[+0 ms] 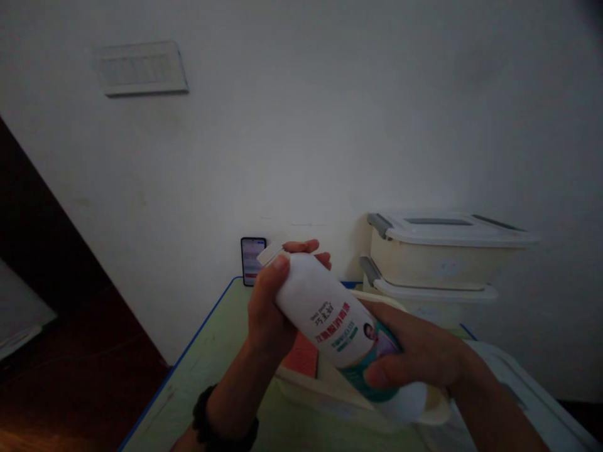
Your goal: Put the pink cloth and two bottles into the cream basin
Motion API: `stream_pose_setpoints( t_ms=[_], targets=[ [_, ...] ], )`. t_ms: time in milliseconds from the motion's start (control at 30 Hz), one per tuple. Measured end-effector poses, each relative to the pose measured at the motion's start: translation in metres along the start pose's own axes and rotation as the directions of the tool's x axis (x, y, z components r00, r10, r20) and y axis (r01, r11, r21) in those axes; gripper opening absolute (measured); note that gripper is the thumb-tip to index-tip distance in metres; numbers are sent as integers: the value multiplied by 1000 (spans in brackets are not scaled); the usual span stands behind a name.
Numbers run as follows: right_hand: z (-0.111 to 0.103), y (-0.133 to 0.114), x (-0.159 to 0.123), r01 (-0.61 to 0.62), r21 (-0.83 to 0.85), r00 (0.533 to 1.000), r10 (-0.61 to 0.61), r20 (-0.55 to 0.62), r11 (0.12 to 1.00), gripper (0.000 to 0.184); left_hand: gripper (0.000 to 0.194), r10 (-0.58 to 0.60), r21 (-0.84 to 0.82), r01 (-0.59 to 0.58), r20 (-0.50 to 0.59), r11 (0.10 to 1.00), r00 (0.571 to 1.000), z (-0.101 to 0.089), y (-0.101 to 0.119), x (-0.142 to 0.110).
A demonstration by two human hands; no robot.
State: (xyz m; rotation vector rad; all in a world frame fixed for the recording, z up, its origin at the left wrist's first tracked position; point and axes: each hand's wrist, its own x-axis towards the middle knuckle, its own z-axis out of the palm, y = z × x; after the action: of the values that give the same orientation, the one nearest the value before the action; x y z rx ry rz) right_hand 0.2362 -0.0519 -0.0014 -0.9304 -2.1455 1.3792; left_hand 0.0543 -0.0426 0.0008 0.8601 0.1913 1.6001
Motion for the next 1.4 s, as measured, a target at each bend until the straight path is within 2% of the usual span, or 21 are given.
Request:
stream_pose_setpoints(
  t_ms=[100,233,333,500,667,800,867,967,1100,1167,1233,1300,1400],
  targets=[
    [0,3,0,-10,108,998,3,65,994,63,22,-24,-34,25,19,999,1000,2,0,0],
    [0,2,0,-39,202,997,26,67,979,60,39,-30,-14,29,-103,999,994,6,-3,0],
    [-1,1,0,-75,195,996,65,57,978,59,39,13,38,-7,-158,999,987,9,-4,0],
    [-2,2,-1,-105,154,993,97,61,983,61,32,-14,35,19,-131,999,991,9,-3,0],
    [-4,5,-3,-85,190,994,71,81,978,59,33,-32,15,33,-96,999,995,6,-3,1],
    [-9,14,-3,-49,241,994,25,103,969,57,32,-69,60,75,-95,995,993,4,-7,2],
    [-13,18,-2,-37,168,996,24,82,985,60,31,-48,136,61,-96,989,994,3,-9,4],
    [-15,18,-2,-68,-61,997,66,-39,996,68,31,26,329,-9,-48,944,998,-1,-6,7],
    [-15,11,-5,-138,-276,977,84,-198,951,61,29,21,631,-64,75,773,997,-11,3,11],
    [-15,9,-6,-161,-299,962,82,-261,940,61,29,-7,685,-55,87,726,996,-16,5,12],
    [-16,10,-6,-140,-190,965,91,-246,972,65,31,-85,627,31,56,779,995,-20,3,13],
    [-16,13,-5,-89,56,989,95,-116,994,68,36,-197,485,147,53,862,979,-21,1,13],
    [-15,18,-2,-64,359,997,41,73,931,67,45,-293,321,234,147,918,945,-20,-1,11]
  ],
)
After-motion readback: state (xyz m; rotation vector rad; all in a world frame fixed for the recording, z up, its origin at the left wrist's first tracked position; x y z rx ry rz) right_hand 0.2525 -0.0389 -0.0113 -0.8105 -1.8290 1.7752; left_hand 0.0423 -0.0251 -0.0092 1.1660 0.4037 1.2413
